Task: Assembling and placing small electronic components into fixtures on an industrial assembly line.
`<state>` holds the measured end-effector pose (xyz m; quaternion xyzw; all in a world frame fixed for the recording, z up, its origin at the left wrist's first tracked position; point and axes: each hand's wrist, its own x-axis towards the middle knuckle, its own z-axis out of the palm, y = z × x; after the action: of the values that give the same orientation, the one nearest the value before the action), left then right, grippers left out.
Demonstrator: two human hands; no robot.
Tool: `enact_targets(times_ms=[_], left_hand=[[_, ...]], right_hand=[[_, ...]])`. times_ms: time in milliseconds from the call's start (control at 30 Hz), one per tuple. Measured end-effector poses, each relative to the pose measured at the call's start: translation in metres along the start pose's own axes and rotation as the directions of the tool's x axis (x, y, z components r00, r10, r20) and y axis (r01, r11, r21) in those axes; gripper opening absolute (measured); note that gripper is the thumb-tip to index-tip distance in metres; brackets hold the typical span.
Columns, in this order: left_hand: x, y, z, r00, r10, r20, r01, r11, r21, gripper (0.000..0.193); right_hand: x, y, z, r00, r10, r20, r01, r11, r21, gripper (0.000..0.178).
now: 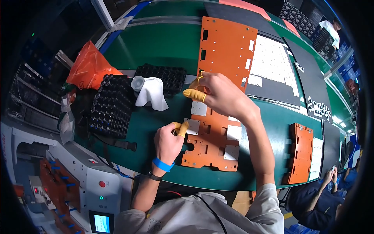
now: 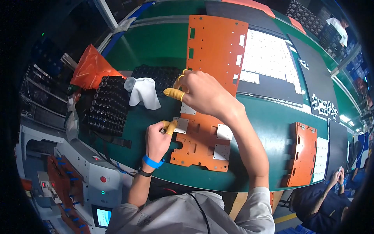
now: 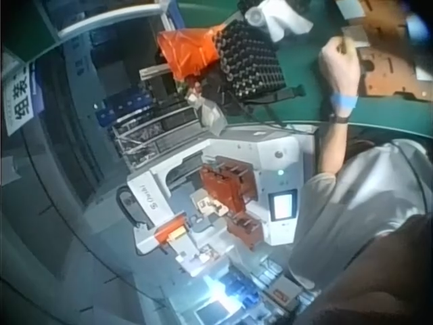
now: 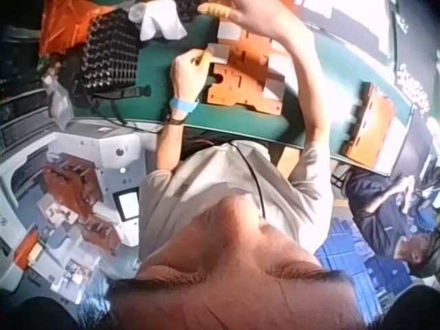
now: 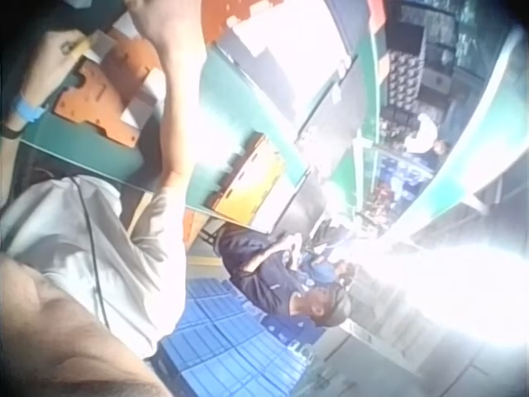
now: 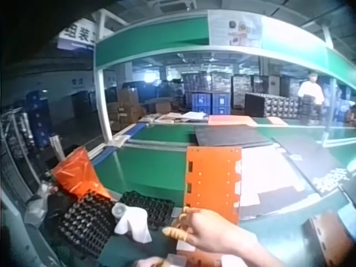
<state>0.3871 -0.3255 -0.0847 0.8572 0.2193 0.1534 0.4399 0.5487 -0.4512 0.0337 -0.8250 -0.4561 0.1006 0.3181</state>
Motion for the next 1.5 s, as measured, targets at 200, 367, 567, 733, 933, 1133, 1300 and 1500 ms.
enact_targets(times_ms=[200,367,567,733,933,1133,1300,1500], left_hand=[[-0.002,0.007,0.003,1.0,-0.014,-0.003,0.014,0.997,0.072,0.023],[-0.002,0.006,0.007,1.0,-0.008,0.015,0.007,0.996,0.09,0.027],[0.002,0.016,0.003,0.997,-0.035,0.073,0.028,0.995,0.095,0.03],[0.005,0.012,0.005,0.995,-0.025,0.098,0.014,0.994,0.11,0.031],[0.007,0.015,0.005,0.993,-0.033,0.113,0.017,0.99,0.141,0.026],[0.009,0.005,0.003,0.989,-0.052,0.137,0.045,0.997,0.058,0.022],[0.008,-0.015,0.009,0.999,0.03,0.044,-0.034,0.995,0.097,0.026],[0.009,-0.016,0.01,0.993,-0.093,0.065,0.08,0.979,0.189,0.022]], right_hand=[[0.002,0.008,0.005,0.999,-0.04,-0.023,0.041,0.999,0.004,0.019],[0.004,0.009,0.007,1.0,-0.02,-0.001,0.02,1.0,0.0,0.018],[0.004,0.015,0.01,1.0,-0.023,0.013,0.023,0.998,-0.051,0.041],[0.004,0.013,0.011,1.0,-0.005,0.02,0.006,0.998,-0.058,0.041],[0.005,0.017,0.01,1.0,-0.003,0.022,0.004,0.998,-0.065,0.039],[0.003,0.004,0.012,0.997,-0.074,-0.029,0.072,0.996,-0.056,0.026],[0.002,-0.03,0.033,0.98,-0.177,0.091,0.181,0.983,-0.032,0.031],[0.053,-0.085,0.082,0.918,-0.397,-0.004,0.397,0.917,-0.036,0.038]])
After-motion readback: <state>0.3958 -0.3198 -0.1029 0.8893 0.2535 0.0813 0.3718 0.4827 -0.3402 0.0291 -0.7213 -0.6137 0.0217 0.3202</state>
